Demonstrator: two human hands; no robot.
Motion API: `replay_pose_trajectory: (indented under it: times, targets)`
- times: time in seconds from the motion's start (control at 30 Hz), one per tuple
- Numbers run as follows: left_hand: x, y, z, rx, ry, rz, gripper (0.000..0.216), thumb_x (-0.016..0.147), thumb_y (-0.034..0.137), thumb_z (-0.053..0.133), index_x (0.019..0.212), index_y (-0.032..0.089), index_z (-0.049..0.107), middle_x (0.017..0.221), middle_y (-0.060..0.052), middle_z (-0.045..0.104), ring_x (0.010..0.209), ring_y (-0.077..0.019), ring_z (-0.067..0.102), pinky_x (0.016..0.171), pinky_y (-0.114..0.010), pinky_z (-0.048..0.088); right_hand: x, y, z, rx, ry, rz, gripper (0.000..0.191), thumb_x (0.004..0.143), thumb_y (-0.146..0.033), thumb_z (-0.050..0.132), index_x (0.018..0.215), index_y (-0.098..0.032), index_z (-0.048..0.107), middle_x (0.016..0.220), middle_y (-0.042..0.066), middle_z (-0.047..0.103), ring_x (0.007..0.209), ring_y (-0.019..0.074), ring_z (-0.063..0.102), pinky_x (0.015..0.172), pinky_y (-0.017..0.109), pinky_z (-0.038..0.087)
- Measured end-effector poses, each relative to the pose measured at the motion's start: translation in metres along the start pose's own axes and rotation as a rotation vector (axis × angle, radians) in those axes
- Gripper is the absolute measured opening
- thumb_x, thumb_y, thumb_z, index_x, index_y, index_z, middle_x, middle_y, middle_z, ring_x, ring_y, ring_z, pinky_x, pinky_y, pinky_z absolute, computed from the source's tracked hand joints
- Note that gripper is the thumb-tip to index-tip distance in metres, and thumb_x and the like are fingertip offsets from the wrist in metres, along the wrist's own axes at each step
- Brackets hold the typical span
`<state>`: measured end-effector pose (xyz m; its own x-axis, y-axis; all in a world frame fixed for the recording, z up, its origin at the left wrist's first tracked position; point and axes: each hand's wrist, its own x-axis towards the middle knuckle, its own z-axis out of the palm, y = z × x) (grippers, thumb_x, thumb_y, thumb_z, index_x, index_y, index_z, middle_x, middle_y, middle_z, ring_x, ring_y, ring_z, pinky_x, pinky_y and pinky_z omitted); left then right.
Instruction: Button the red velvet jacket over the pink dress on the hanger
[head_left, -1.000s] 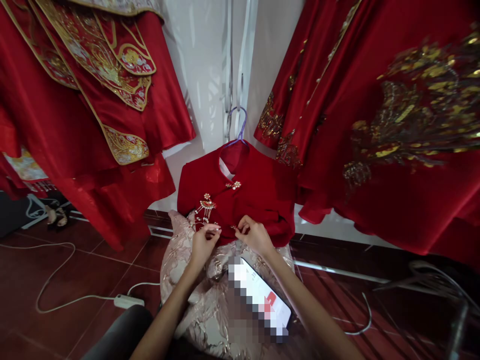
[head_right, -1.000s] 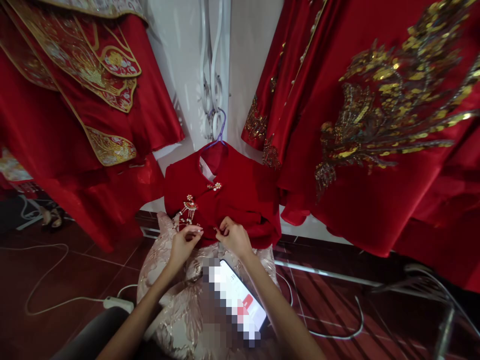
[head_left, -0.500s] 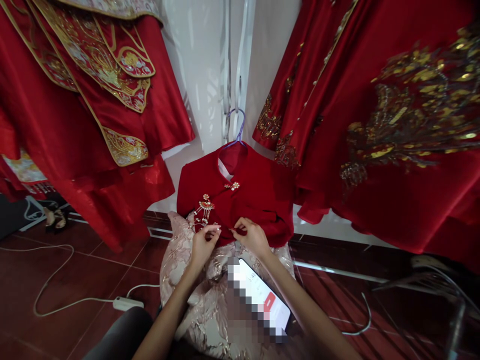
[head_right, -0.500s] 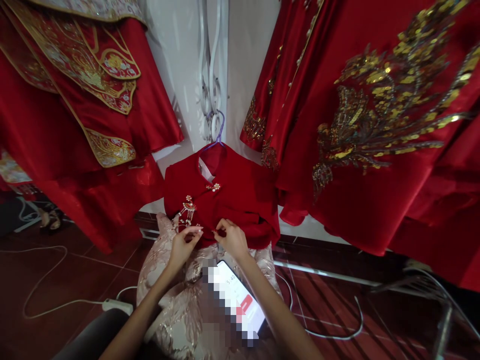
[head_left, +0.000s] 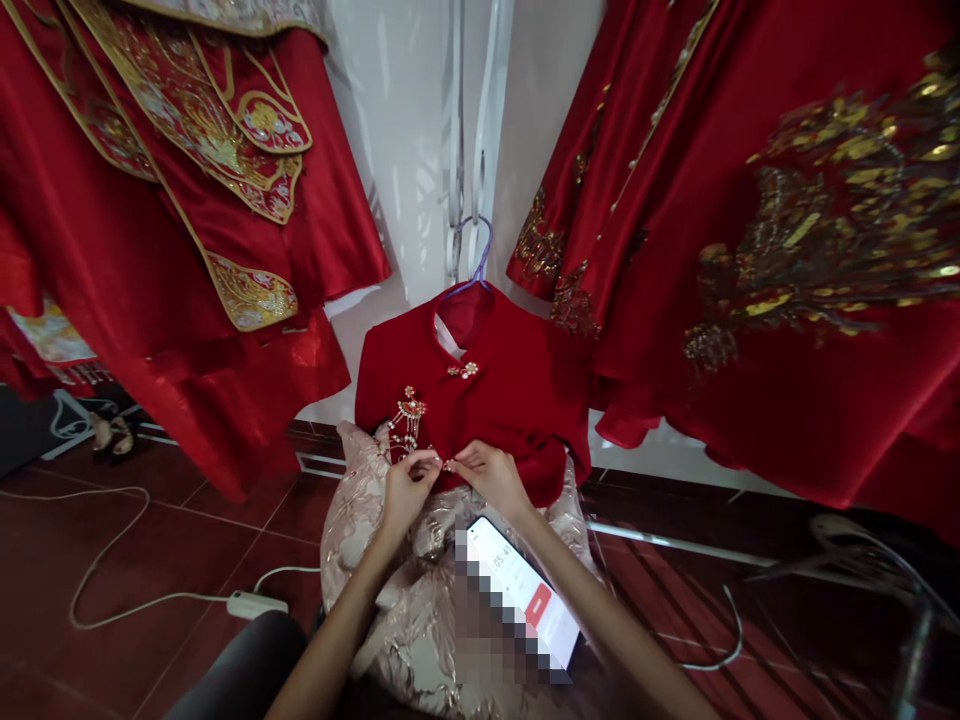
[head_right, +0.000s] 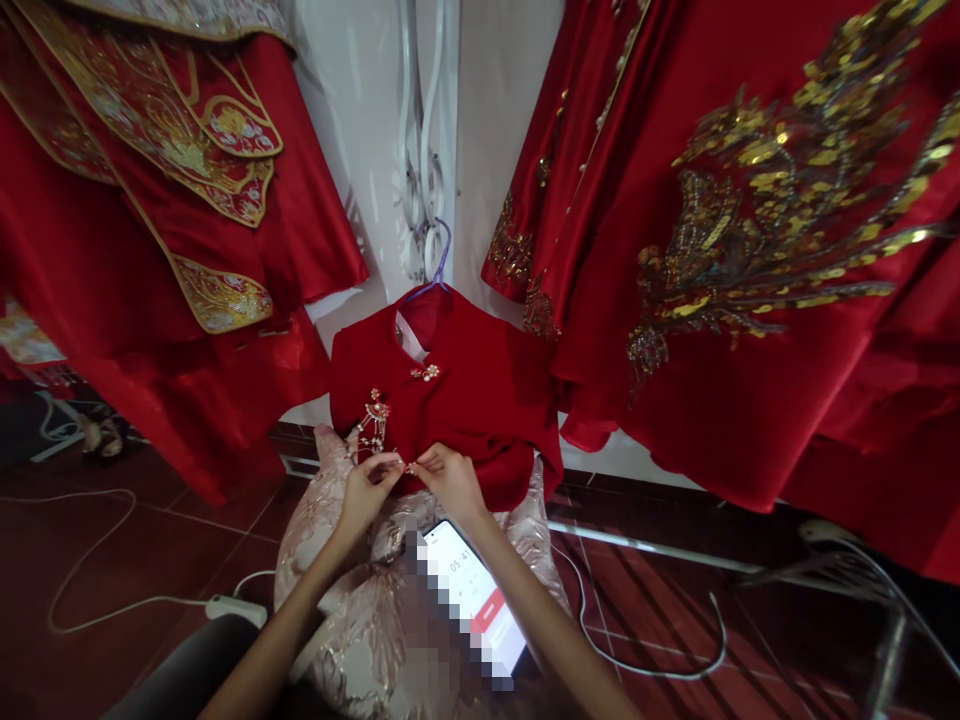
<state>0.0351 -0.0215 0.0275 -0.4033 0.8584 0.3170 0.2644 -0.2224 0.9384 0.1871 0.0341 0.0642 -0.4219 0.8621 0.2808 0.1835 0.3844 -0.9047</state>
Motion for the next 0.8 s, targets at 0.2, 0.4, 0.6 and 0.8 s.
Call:
replay_pose_trajectory:
  times: [0.2,0.4,0.6,0.8]
  targets:
    - [-0.002,0.002,0.001,-0.099,-0.033,-0.052,0.028,0.069,0.027,0.067,0.093,0.013,0.067,0.089,-0.009,0.07,0.078,-0.017,0.066,0.076,-0.03,0.053,-0.001,0.005,0.008,0.015,0.06,-0.067,0.021,0.074,-0.039,0.062,0.081,-0.019,0.064,0.081,0.003,0.07,0.074,0.0164,0.067,0.073,0.029,0.053]
    - [-0.001,0.0,0.001,-0.081,-0.035,-0.043,0.029,0.07,0.028,0.066,0.095,0.013,0.068,0.092,-0.01,0.071,0.08,-0.0178,0.067,0.079,-0.033,0.054,-0.008,0.004,0.016,-0.101,0.114,-0.137,0.018,0.081,-0.035,0.055,0.092,-0.022,0.062,0.086,0.002,0.068,0.08,0.0161,0.066,0.077,0.03,0.052]
    - [0.002,0.0,-0.001,-0.064,-0.069,-0.017,0.024,0.07,0.023,0.064,0.092,0.014,0.069,0.091,-0.009,0.071,0.082,-0.0182,0.067,0.081,-0.034,0.053,-0.006,0.006,0.018,-0.25,0.12,-0.173,0.016,0.083,-0.03,0.051,0.095,-0.023,0.059,0.089,0.002,0.066,0.079,0.016,0.064,0.076,0.029,0.051]
    - [0.01,0.0,-0.001,-0.02,-0.061,-0.021,0.02,0.071,0.019,0.063,0.089,0.014,0.07,0.089,-0.008,0.071,0.079,-0.0177,0.067,0.08,-0.035,0.053,-0.001,0.005,0.019,-0.318,0.097,-0.199,0.014,0.086,-0.028,0.048,0.094,-0.024,0.059,0.088,0.002,0.065,0.08,0.0154,0.063,0.077,0.027,0.049]
